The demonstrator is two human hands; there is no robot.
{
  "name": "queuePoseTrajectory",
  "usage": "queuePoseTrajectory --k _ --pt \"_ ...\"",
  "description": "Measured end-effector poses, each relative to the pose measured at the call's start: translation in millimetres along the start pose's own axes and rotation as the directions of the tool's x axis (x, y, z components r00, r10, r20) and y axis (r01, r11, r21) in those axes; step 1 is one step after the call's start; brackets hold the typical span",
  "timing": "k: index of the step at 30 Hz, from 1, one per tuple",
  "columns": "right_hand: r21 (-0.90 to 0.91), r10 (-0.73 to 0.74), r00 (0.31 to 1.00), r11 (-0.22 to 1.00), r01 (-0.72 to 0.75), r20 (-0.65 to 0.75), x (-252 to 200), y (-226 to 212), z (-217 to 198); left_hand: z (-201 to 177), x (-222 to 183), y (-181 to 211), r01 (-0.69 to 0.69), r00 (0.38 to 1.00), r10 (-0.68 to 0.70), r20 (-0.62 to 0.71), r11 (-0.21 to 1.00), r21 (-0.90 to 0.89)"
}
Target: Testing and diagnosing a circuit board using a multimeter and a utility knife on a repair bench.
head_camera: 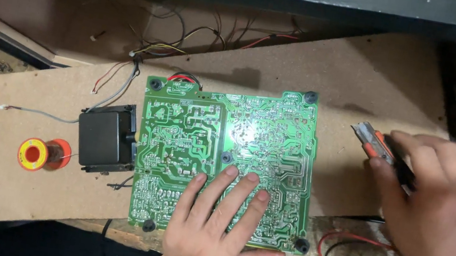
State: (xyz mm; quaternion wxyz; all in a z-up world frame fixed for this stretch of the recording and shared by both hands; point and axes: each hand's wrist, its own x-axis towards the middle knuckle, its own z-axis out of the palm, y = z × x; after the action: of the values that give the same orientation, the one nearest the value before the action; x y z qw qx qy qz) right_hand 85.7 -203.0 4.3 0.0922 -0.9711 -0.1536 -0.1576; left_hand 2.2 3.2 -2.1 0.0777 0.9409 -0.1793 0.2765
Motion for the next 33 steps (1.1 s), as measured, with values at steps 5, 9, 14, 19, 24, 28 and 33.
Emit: queuePoseTrajectory --k 5,9,14,19,24,28,33 --pt "-0.065 0.106 0.988 0.993 -0.099 0.115 -1.1 4.3 -2.6 -3.7 2.6 1.0 0.012 1.0 -0.012 -0.012 1.0 -0.013" --pt "0.39 0.175 0.97 0.916 -0.098 -0.167 -16.9 48.4 12.4 -4.9 1.5 2.2 0.017 0.998 -0.019 -0.054 0.999 -0.037" --pt "0.572 0.222 0.972 0.808 -0.143 -0.071 -42.6 13.6 -30.0 -10.0 -6.3 0.7 0.019 0.999 -0.022 -0.038 0.996 -0.09" --pt "0.376 0.138 0.879 0.925 0.05 -0.457 -103.1 -13.7 -35.3 -12.3 -23.2 5.9 -0.041 0.979 -0.013 -0.202 0.965 -0.259" --pt "0.457 0.438 0.818 0.854 -0.249 -0.372 -140.8 -5.6 -25.5 -17.2 -29.9 64.3 -0.22 0.975 0.17 -0.141 0.817 -0.534" --pt "0.466 0.376 0.896 0.853 -0.235 -0.237 -127.1 -21.3 -46.6 19.6 -36.0 97.2 -0.25 0.924 0.314 0.218 0.928 -0.275" --pt "0.357 0.092 0.994 0.932 -0.062 -0.067 -113.7 -11.8 -27.2 16.0 -42.7 96.0 -0.258 0.952 0.293 0.091 0.925 -0.278"
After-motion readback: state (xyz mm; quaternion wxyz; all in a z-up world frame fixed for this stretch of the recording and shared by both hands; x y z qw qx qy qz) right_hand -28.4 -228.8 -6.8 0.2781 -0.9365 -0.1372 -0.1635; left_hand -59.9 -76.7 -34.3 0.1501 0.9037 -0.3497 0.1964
